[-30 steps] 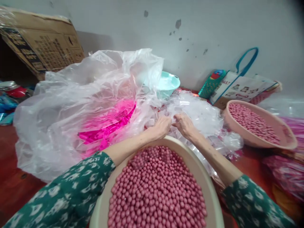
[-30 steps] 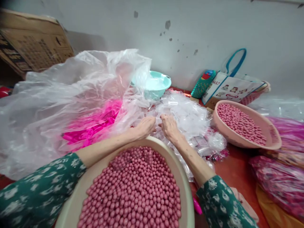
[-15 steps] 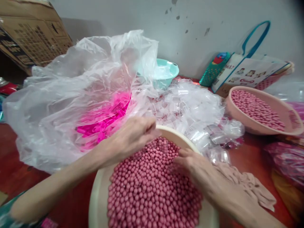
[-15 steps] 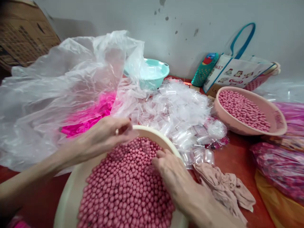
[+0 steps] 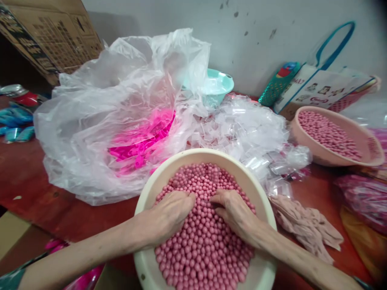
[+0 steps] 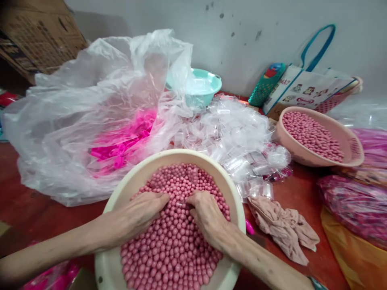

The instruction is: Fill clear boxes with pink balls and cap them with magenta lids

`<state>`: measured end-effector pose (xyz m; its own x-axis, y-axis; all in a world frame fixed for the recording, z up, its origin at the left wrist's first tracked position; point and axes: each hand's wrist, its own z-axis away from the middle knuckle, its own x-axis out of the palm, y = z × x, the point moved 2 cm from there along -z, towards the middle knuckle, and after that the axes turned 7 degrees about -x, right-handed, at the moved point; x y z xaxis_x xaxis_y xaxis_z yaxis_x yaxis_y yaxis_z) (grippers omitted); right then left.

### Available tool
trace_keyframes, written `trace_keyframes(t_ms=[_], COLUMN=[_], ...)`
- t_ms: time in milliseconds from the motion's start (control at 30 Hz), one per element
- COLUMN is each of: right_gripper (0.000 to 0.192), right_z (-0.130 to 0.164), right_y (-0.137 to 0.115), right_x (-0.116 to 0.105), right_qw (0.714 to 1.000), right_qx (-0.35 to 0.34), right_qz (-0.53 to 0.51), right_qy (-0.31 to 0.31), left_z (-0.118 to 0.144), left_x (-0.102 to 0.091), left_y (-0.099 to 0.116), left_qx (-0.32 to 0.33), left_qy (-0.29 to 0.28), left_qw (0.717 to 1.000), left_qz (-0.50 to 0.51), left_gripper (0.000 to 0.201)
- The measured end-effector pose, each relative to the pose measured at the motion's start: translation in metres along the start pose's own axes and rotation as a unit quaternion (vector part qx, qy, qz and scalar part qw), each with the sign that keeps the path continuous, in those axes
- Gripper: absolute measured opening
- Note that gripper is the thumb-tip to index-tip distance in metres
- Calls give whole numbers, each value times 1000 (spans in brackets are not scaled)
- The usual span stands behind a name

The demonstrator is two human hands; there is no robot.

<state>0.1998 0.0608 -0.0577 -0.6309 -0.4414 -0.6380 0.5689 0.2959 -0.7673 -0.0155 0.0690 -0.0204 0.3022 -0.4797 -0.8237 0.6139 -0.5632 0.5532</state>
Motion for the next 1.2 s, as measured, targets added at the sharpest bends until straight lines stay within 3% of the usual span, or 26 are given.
trace_keyframes(t_ms=[167,267,600,700,800,967,1200], right_gripper=[9,10,26,23,22,25,30], right_z=[-22,-23,-13,-8,-6,-12,-18], right_y=[-2,-9,-16,-12,-5,10,16], right_x=[-5,-7,-15,-18,-20,-17,-14], right_qw=[996,988,962,945,923,936,949], right_qx=[43,66,130,163,175,181,201], right_qz=[-78,-136,-240,-283,-327,-211,-109], right_qy=[-19,-36,-23,15,105,216,216], left_z=[-4,-5,-2,-3,-3,2,7], left_x=[14,16,6,6,4,3,8], left_y=[-15,-18,-13,-12,-10,-9,-14], left_qx=[-101,-144,-174,-171,-166,-156,-163], left_qy=[-19,-33,-37,-47,-44,-36,-50], left_qw=[990,979,968,973,976,982,978], left_qz=[94,138,175,150,130,104,120], left_gripper=[18,10,25,16,16,26,40])
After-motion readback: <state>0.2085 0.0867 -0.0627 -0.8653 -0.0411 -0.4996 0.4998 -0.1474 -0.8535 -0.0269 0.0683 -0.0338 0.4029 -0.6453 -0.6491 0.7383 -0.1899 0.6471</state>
